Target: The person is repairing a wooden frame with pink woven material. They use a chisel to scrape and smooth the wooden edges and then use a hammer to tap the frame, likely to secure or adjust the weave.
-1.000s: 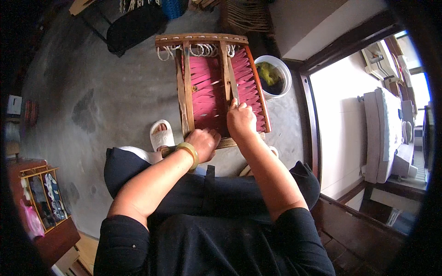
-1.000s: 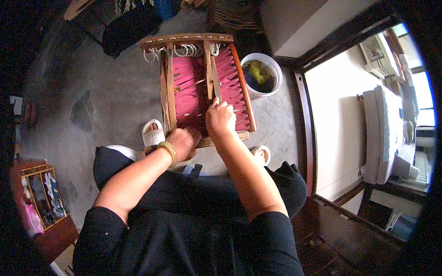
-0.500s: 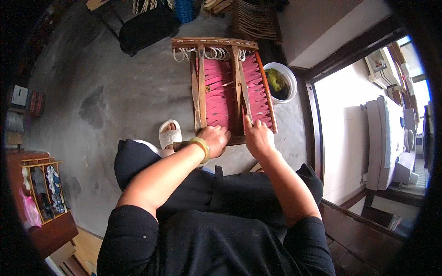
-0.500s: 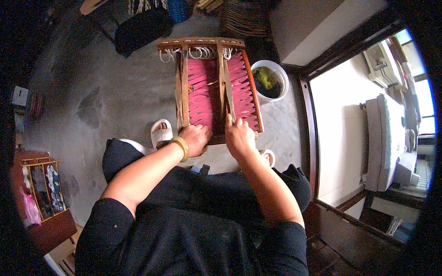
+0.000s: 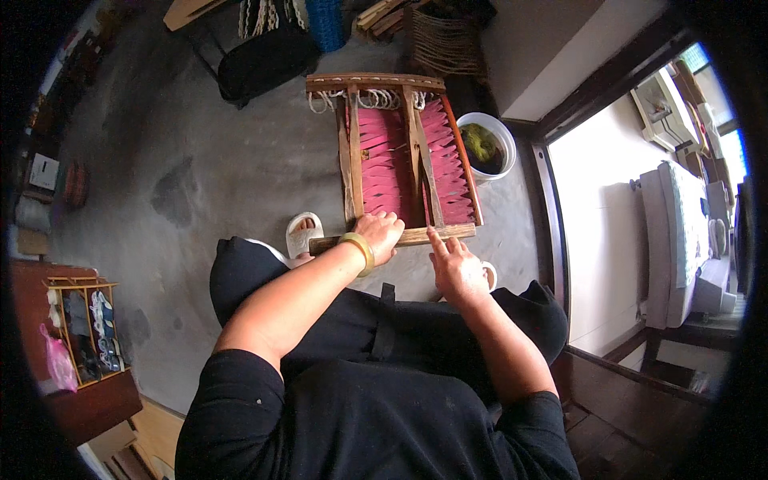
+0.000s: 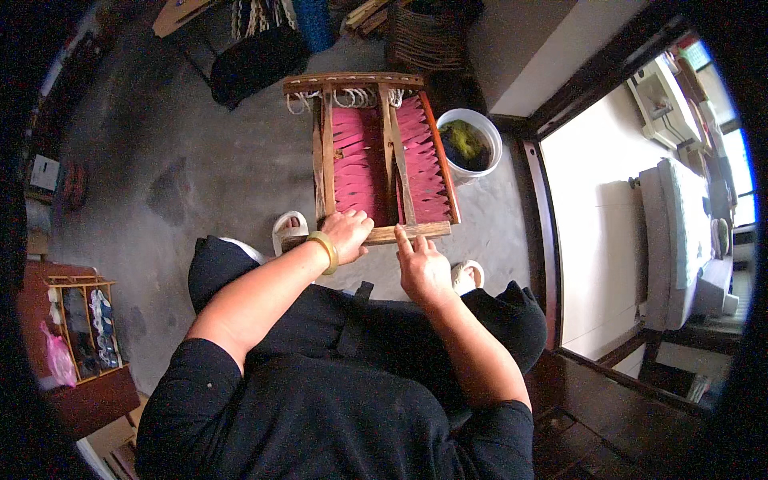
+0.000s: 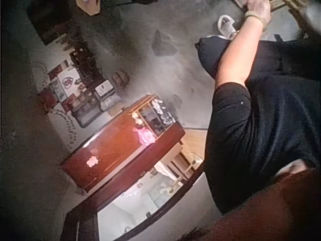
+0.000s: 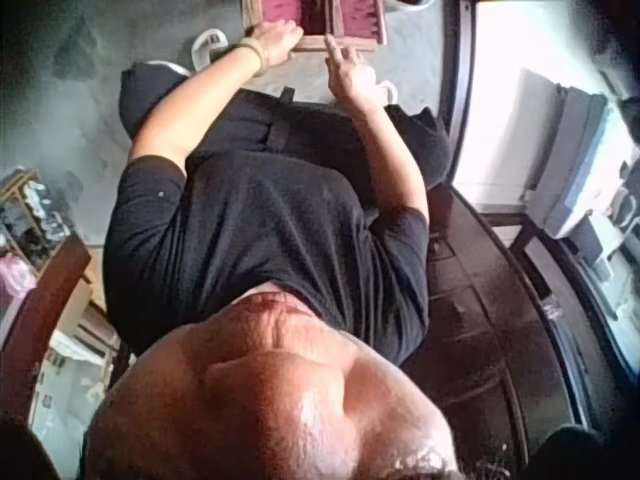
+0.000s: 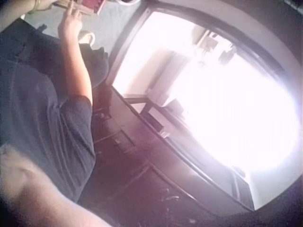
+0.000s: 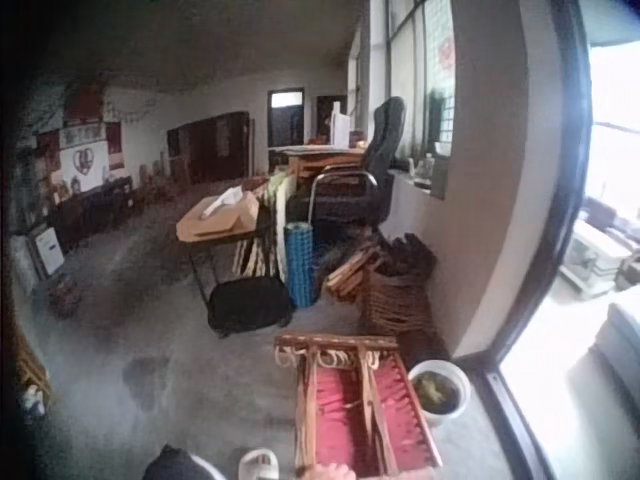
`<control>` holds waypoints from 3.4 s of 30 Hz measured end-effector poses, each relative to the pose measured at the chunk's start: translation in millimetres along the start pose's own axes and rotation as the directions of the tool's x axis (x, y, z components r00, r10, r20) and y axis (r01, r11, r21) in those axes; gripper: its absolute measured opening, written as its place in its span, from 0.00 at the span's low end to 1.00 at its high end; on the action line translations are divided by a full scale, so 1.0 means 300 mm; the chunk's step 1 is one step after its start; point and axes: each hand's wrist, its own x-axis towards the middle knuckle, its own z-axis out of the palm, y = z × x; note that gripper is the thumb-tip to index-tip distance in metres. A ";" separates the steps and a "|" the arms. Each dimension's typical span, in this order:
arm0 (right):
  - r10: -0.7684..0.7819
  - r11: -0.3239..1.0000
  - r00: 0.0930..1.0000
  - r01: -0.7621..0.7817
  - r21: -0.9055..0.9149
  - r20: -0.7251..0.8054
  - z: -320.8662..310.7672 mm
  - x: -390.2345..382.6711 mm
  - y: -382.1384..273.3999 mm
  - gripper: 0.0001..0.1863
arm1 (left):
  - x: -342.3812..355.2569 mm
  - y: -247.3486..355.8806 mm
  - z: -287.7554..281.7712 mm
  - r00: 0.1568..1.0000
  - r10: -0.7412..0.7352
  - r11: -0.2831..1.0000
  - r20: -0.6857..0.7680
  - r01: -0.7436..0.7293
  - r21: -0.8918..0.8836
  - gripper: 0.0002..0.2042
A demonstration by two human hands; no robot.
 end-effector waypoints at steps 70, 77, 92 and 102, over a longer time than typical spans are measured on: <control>-0.151 0.984 0.968 0.128 0.122 0.201 -0.002 -0.067 0.009 0.18 | 0.018 0.056 -0.053 0.982 -0.145 0.984 0.118 0.131 0.120 0.20; -0.150 0.985 0.969 0.130 0.112 0.196 0.009 -0.068 0.013 0.17 | 0.045 0.097 -0.038 0.969 -0.196 0.974 0.152 0.174 0.141 0.22; -0.022 1.000 0.986 0.025 -0.014 0.165 -0.026 -0.063 0.063 0.21 | 0.188 -0.111 0.006 0.854 0.039 0.523 0.519 0.425 -0.739 0.40; -0.024 1.000 0.964 0.025 0.000 0.264 -0.036 -0.073 0.060 0.23 | 0.286 -0.034 0.016 0.803 -0.424 0.156 0.419 0.520 -0.840 0.40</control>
